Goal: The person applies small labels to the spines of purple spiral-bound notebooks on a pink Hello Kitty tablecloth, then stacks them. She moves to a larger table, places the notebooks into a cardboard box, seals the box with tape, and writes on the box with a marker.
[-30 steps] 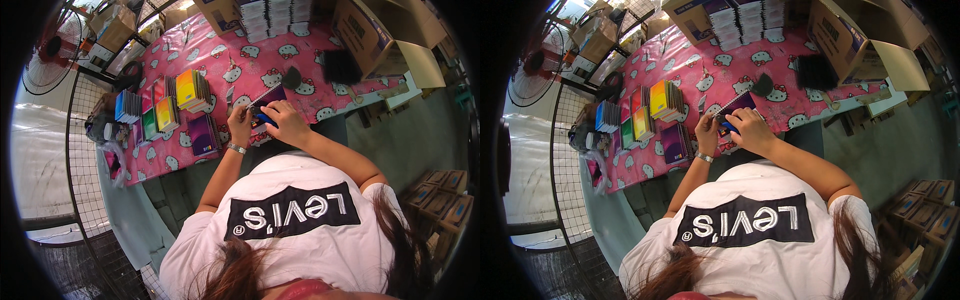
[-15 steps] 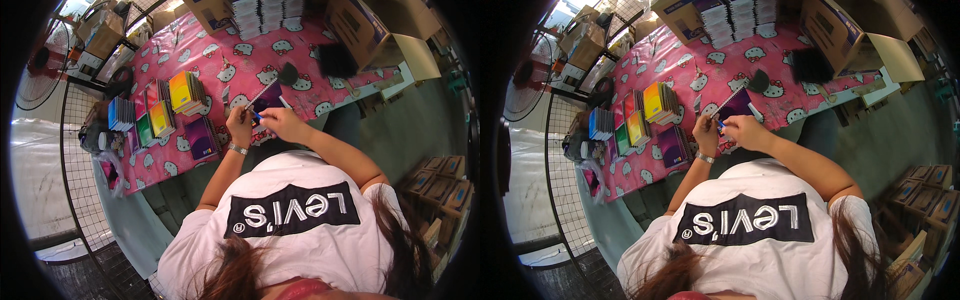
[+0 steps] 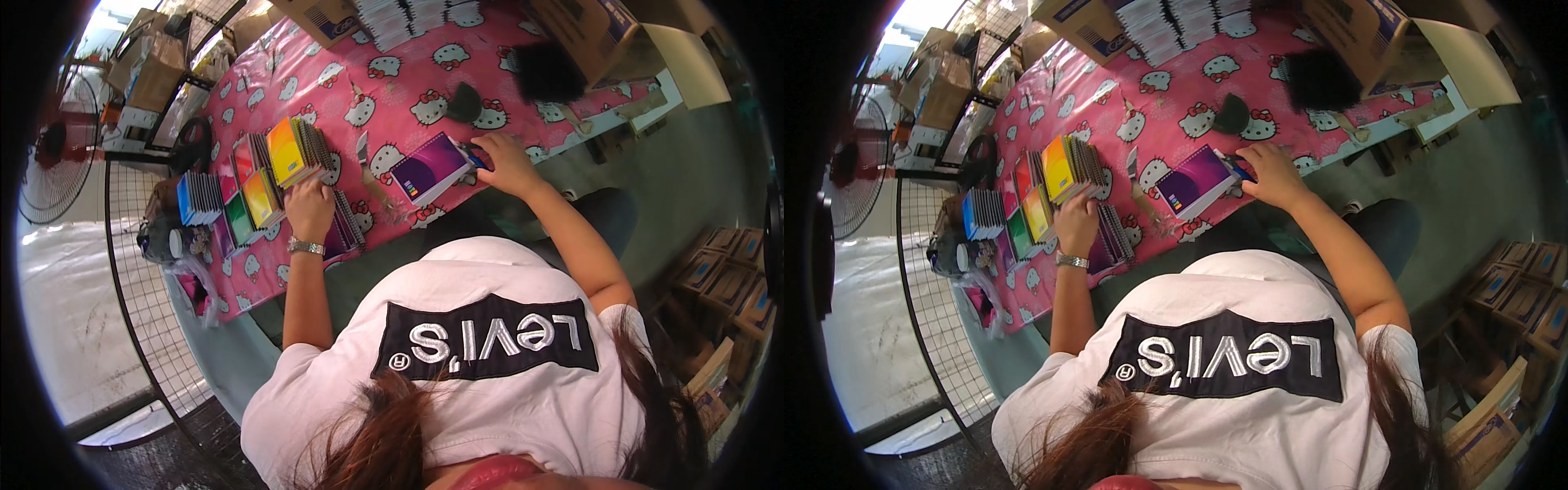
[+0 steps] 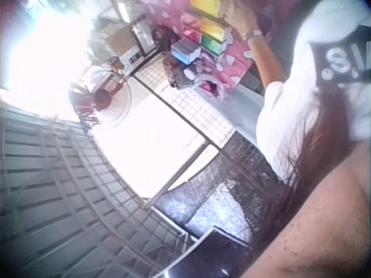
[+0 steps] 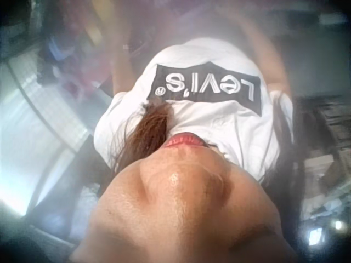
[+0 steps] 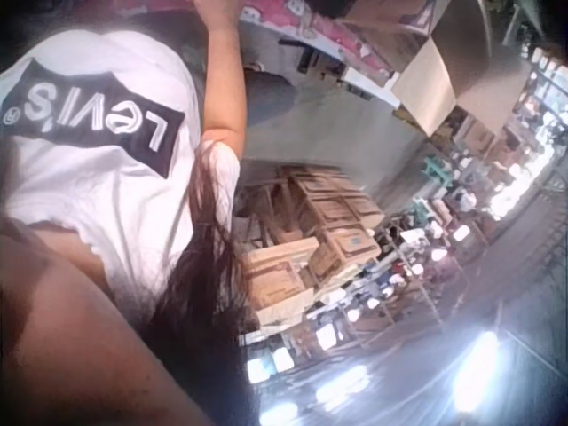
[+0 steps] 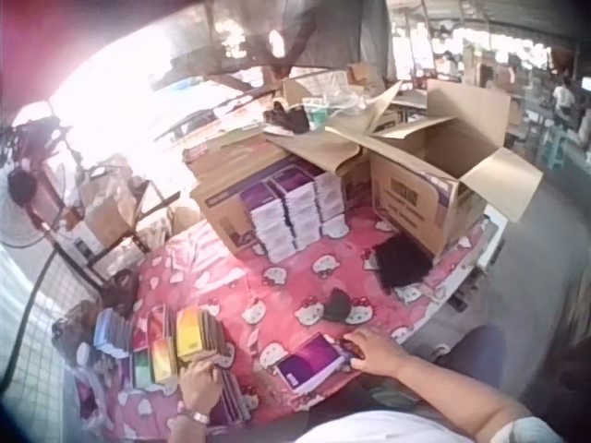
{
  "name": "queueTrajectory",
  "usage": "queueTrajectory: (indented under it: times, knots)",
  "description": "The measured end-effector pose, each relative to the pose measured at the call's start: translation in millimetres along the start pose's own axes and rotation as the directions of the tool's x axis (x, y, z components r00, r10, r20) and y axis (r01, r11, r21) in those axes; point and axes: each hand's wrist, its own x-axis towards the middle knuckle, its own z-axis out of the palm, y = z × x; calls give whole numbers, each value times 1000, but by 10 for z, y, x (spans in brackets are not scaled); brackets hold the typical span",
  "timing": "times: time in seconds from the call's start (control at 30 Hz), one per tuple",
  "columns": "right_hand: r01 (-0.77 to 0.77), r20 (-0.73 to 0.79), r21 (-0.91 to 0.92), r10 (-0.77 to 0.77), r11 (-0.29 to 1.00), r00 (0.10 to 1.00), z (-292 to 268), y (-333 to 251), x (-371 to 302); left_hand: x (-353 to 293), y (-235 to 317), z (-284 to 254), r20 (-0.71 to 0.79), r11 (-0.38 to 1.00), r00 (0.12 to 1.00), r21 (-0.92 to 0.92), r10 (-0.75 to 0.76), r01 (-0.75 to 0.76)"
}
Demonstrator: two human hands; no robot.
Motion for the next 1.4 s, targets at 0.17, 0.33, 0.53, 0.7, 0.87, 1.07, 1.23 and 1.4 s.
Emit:
queueTrajectory:
  times: [0.17, 0.33, 0.53, 0.7, 0.87, 1.07, 1.23, 1.4]
  knots:
    - [-120, -38, 78, 123, 990, 992, 59, 156, -16, -216, 16, 274, 20, 952, 956, -94, -291, 292]
    - [-2, 95, -70, 8, 998, 995, -79, 438, -66, -488, -85, 503, -2, 871, 890, -206, -457, 447]
    - [127, 151, -152, -104, 980, 983, -238, 675, 22, -560, -223, 606, 62, 866, 882, -168, -467, 471]
    - [62, 95, -62, -56, 996, 994, -445, 914, -54, -66, 189, 356, -97, 927, 922, -56, -375, 371]
    - [223, 239, -132, -187, 966, 953, -128, 860, 252, 920, 1529, -120, -243, 995, 970, -100, -24, 0]
    - [178, 404, 429, -365, 885, 839, -400, 263, 651, 1029, 1767, -762, -283, 961, 957, -275, -67, -14]
    - [445, 316, 392, -572, 805, 757, -224, -20, 732, 1294, 2192, -1105, -319, 938, 948, -331, -9, -102]
    - [420, 147, 118, -434, 900, 889, -967, 758, 406, 1411, 2689, -579, -283, 682, 810, -437, 514, -586]
